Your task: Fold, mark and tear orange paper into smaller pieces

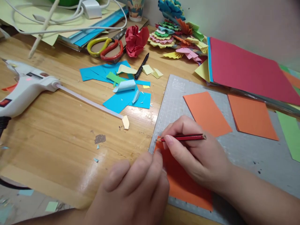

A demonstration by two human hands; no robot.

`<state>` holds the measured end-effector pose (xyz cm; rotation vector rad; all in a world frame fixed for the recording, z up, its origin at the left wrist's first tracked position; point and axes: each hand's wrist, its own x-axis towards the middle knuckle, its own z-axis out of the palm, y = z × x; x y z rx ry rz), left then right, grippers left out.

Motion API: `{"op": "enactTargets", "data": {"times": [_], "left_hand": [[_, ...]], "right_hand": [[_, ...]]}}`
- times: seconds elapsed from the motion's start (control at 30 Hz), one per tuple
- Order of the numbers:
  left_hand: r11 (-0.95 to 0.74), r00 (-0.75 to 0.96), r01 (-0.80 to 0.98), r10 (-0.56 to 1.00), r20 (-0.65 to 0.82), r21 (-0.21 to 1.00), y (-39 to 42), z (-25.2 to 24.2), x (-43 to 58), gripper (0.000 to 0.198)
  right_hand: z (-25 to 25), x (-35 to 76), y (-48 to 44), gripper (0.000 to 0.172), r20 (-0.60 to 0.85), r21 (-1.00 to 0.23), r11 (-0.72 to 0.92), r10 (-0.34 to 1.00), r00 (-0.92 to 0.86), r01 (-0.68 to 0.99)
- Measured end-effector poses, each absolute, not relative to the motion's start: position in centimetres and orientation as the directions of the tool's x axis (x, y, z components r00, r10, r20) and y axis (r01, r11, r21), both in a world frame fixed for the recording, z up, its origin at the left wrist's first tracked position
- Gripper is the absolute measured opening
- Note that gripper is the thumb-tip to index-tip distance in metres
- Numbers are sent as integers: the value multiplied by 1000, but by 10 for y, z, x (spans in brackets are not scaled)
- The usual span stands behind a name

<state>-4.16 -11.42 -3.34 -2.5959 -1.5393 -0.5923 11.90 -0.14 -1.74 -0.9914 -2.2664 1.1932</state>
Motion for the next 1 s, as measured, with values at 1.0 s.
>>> {"op": "enactTargets", "data": {"times": [1.0], "left_hand": [[-483,408,869,820,402,105,-106,-34,-40,25]], "right_hand": [[-26,118,-6,8,41,-826,422,706,-708,373]]}}
